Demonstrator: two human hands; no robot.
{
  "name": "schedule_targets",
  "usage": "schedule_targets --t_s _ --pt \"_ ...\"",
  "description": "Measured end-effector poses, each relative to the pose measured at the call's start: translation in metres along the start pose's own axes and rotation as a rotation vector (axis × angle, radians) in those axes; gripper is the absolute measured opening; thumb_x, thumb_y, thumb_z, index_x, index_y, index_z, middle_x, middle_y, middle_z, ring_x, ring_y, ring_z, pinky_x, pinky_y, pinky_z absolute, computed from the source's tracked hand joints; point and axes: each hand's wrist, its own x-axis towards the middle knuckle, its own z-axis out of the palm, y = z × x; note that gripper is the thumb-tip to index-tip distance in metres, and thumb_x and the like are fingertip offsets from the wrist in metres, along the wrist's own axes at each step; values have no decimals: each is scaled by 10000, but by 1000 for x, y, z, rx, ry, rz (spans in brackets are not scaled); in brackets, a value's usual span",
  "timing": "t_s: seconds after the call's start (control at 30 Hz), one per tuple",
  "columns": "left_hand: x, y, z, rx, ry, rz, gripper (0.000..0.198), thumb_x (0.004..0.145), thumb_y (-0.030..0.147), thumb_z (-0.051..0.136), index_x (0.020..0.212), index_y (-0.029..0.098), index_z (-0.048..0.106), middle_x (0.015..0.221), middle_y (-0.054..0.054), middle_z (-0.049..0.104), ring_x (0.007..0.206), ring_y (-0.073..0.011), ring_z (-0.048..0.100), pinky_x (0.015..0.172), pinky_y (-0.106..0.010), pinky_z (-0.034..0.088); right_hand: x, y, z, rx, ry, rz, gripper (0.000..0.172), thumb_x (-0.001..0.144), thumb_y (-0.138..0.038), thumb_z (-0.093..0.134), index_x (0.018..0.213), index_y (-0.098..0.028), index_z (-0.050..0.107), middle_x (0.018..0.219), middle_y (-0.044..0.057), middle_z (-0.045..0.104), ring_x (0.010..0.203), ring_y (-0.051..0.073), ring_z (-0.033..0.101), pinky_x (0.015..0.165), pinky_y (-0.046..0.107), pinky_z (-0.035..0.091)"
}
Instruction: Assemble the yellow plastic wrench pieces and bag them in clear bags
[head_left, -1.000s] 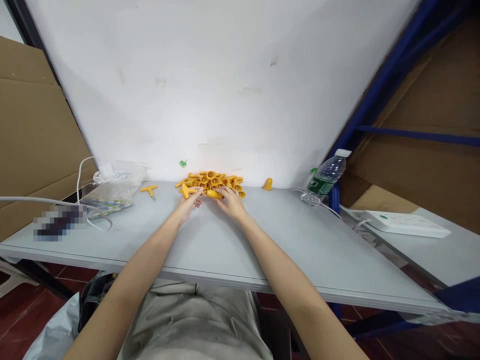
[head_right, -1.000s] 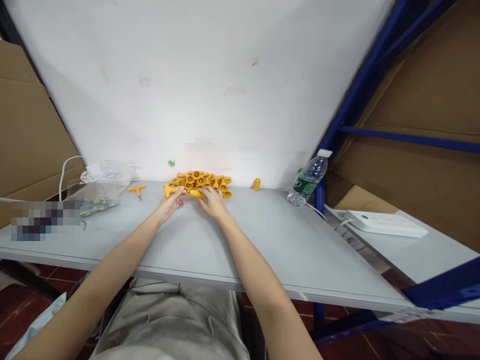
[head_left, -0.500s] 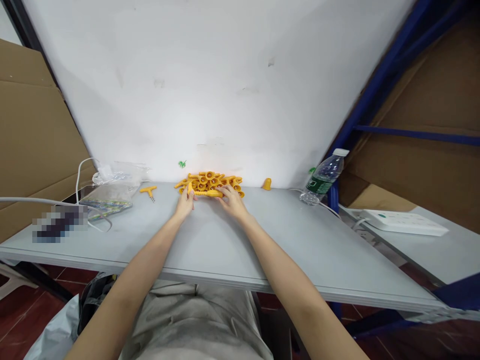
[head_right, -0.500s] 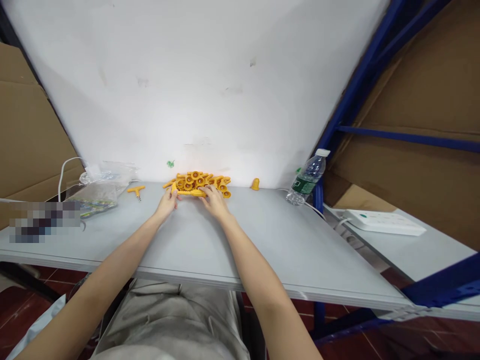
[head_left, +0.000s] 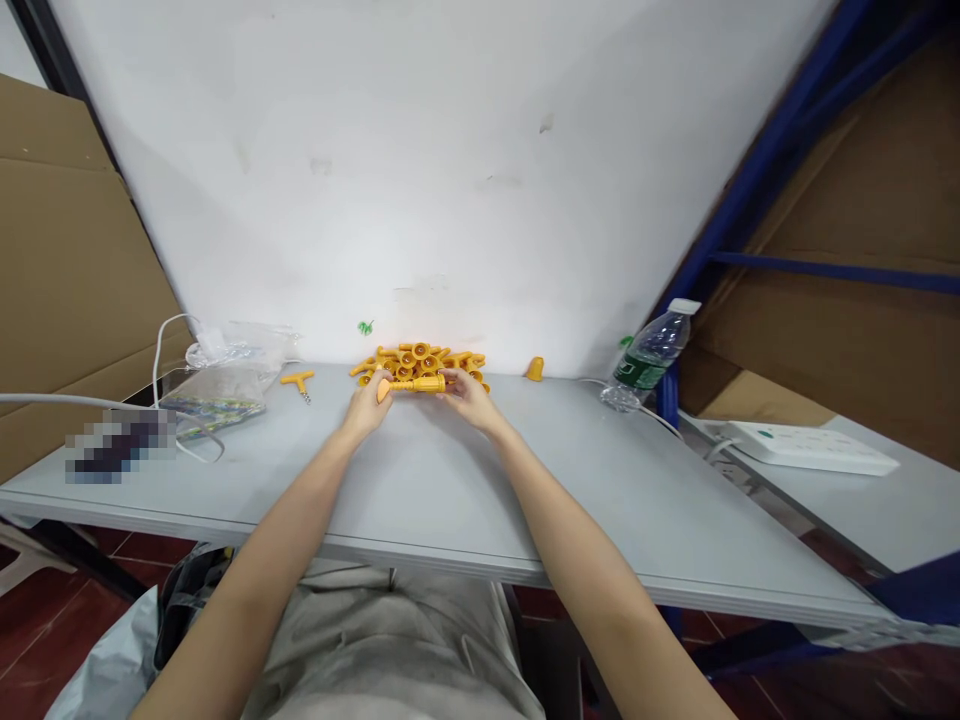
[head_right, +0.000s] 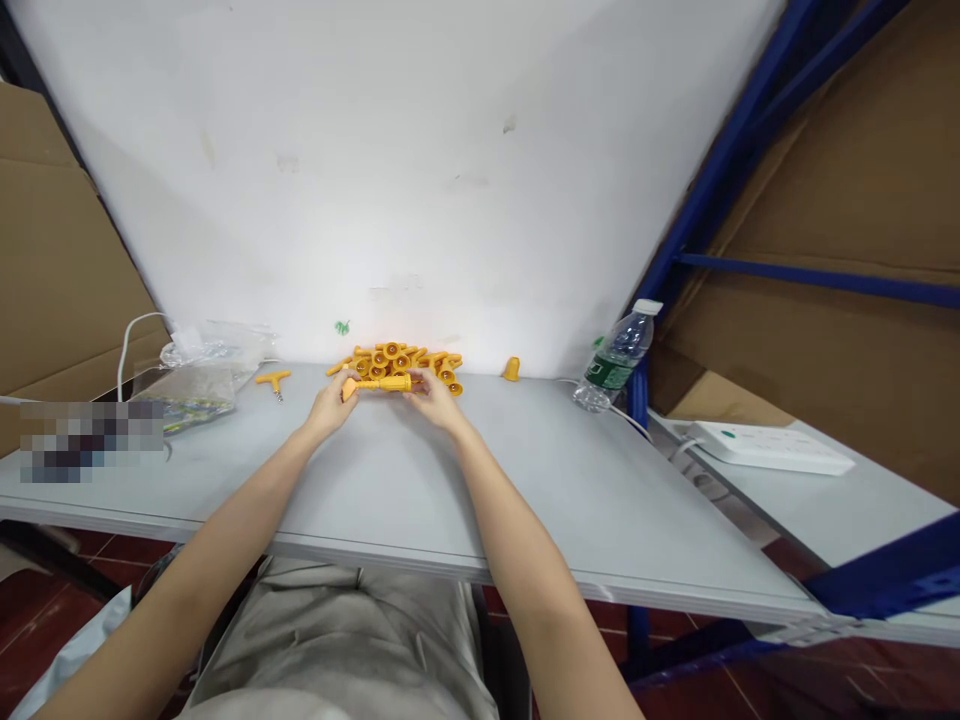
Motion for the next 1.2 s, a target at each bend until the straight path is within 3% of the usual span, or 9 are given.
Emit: schedule_targets --t_s 0.1,0.23,0.4,0.53,0.7,0.8,0.9,1.03,1.2 --pt "-1 1 -3 -5 -7 6 223 737 126 594 915 260 610 537 58 442 524 -158 443 625 -258 337 -1 -8 -5 135 -35 81 541 665 -561 737 1030 -175 638 1019 108 679 807 199 666 800 395 544" --pt "-2 5 -5 -87 -24 9 199 735 160 611 903 265 602 502 76 383 486 -142 383 587 -245 301 -6 -27 -8 172 -66 218 545 662 -729 644 690 -187 609 648 31 650 526 141 580 625 314 521" --pt "-3 10 -2 -177 -52 10 179 711 182 641 864 253 580 544 71 433 492 -129 387 584 -241 316 -6 -43 -3 105 78 392 657 727 -838 441 488 -227 488 401 -1 460 364 122 419 441 291 409" --pt "-2 8 1 -200 -62 10 166 734 206 622 877 246 547 574 64 469 503 -128 430 573 -239 334 -4 -47 -8 122 63 476 665 748 -829 423 595 -199 571 446 26 547 357 124 461 407 281 392" --pt "-1 1 1 -155 -83 2 151 791 245 551 935 236 509 571 75 453 494 -122 443 556 -230 345 -7 -50 -24 285 -91 351 608 584 -590 798 1025 -211 620 811 13 717 543 131 637 543 262 493" --pt "0 -1 1 -93 -102 66 159 808 242 516 965 232 497 592 78 451 505 -116 438 556 -224 345 -8 -50 -22 285 -97 306 509 608 -636 761 799 -190 609 625 -1 658 472 117 571 501 258 467" --pt "-1 -1 1 -45 -111 130 159 812 230 505 971 231 495 637 72 473 520 -109 434 569 -224 353 -8 -51 -12 201 -28 368 571 687 -742 625 536 -212 476 416 -12 505 356 91 414 377 249 339" --pt "-1 0 3 -26 -113 121 154 821 237 510 974 228 495 653 64 484 547 -118 456 593 -232 368 -6 -53 -2 173 110 481 603 741 -775 529 488 -235 433 330 -49 328 311 79 270 326 250 215" --pt "0 -1 3 -45 -101 104 145 820 237 517 962 233 487 650 67 482 543 -115 463 583 -227 364 -6 -54 -16 207 -19 509 468 779 -663 604 769 -195 607 548 9 615 387 107 502 380 234 342"
